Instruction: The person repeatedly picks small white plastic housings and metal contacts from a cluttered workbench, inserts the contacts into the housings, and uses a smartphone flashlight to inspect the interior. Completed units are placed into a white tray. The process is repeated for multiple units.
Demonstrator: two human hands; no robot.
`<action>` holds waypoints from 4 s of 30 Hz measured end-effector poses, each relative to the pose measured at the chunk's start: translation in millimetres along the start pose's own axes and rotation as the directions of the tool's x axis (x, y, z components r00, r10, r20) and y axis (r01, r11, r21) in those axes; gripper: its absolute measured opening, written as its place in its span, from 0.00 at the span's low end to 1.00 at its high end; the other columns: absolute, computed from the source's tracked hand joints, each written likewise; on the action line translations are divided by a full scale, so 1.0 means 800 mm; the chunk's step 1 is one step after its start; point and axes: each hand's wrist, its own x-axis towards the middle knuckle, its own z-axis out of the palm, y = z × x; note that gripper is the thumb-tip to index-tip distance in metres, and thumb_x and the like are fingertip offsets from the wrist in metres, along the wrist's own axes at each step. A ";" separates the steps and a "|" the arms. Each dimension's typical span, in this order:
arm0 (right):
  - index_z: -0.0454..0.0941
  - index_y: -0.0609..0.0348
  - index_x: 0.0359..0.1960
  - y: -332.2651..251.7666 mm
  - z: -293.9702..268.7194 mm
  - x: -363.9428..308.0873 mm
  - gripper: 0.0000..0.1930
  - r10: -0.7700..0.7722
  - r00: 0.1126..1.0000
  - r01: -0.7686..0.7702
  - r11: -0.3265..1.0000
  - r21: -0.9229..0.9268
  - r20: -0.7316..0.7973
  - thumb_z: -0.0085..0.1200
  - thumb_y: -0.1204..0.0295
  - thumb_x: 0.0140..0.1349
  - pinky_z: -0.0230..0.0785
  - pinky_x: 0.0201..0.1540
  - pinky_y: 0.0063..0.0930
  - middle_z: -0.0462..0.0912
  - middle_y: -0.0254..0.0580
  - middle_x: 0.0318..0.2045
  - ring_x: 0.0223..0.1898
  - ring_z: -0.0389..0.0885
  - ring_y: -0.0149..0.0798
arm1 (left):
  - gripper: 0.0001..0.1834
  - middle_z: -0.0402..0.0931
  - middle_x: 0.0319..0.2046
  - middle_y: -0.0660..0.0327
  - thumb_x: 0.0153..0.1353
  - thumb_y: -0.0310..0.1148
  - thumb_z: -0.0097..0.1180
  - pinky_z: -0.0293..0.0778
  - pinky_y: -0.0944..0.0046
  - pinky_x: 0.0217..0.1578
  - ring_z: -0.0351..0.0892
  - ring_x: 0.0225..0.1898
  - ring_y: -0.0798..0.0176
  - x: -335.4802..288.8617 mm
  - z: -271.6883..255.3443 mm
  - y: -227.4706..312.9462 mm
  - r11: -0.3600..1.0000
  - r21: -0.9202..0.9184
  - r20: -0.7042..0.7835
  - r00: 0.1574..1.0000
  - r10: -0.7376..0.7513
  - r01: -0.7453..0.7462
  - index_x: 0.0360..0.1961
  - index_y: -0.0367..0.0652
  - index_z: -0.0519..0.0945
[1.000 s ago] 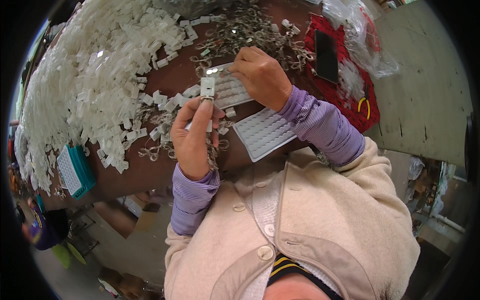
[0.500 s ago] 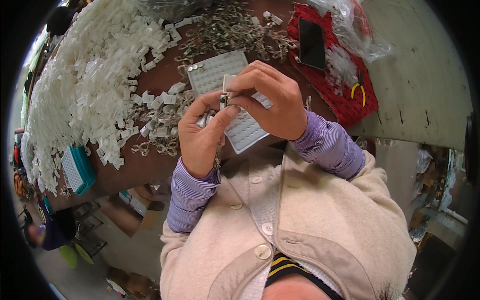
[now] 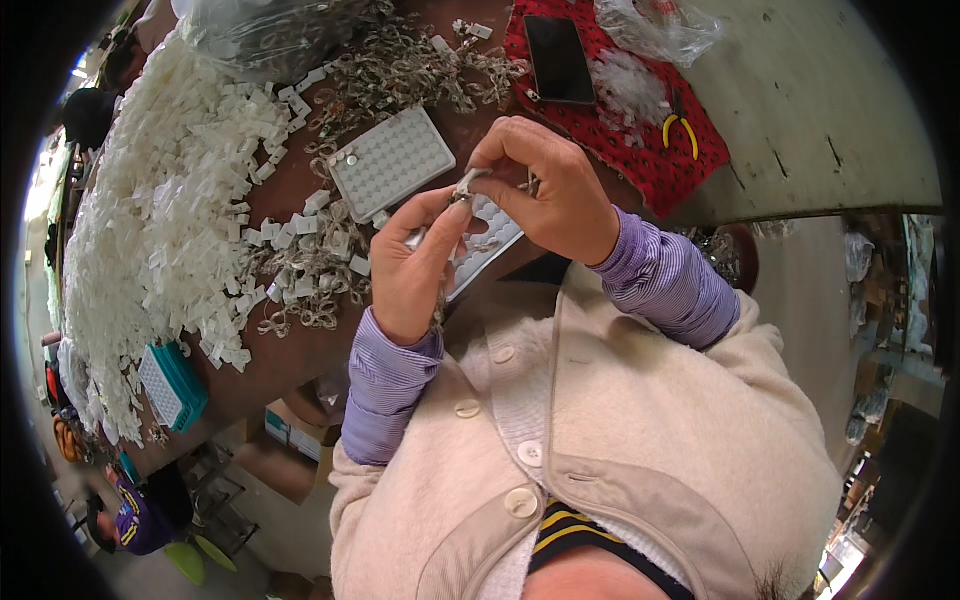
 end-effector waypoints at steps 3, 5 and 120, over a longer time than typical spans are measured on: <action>0.81 0.62 0.39 -0.001 0.003 -0.003 0.09 -0.143 0.988 0.136 0.983 -0.126 -0.050 0.68 0.80 0.58 0.79 0.38 0.35 0.83 0.45 0.35 0.35 0.86 0.43 | 0.17 0.89 0.40 0.61 0.77 0.35 0.61 0.69 0.80 0.22 0.77 0.32 0.79 -0.004 -0.006 0.000 0.992 -0.125 0.077 0.997 -0.017 0.026 0.60 0.36 0.83; 0.80 0.61 0.38 -0.002 0.006 -0.006 0.10 -0.117 0.991 0.111 0.991 -0.078 -0.069 0.68 0.80 0.57 0.79 0.38 0.37 0.82 0.45 0.34 0.36 0.86 0.45 | 0.17 0.89 0.41 0.60 0.76 0.35 0.62 0.70 0.80 0.21 0.77 0.32 0.79 -0.006 -0.005 0.000 0.993 -0.121 0.084 0.996 0.014 -0.003 0.59 0.36 0.82; 0.82 0.57 0.34 0.079 -0.055 -0.023 0.06 -0.327 0.936 0.227 0.843 -0.488 -0.128 0.66 0.76 0.56 0.74 0.61 0.44 0.80 0.37 0.26 0.35 0.84 0.43 | 0.08 0.84 0.37 0.62 0.69 0.33 0.70 0.75 0.74 0.30 0.80 0.35 0.75 0.065 0.037 -0.009 0.991 0.066 -0.055 0.991 0.118 -0.114 0.41 0.41 0.84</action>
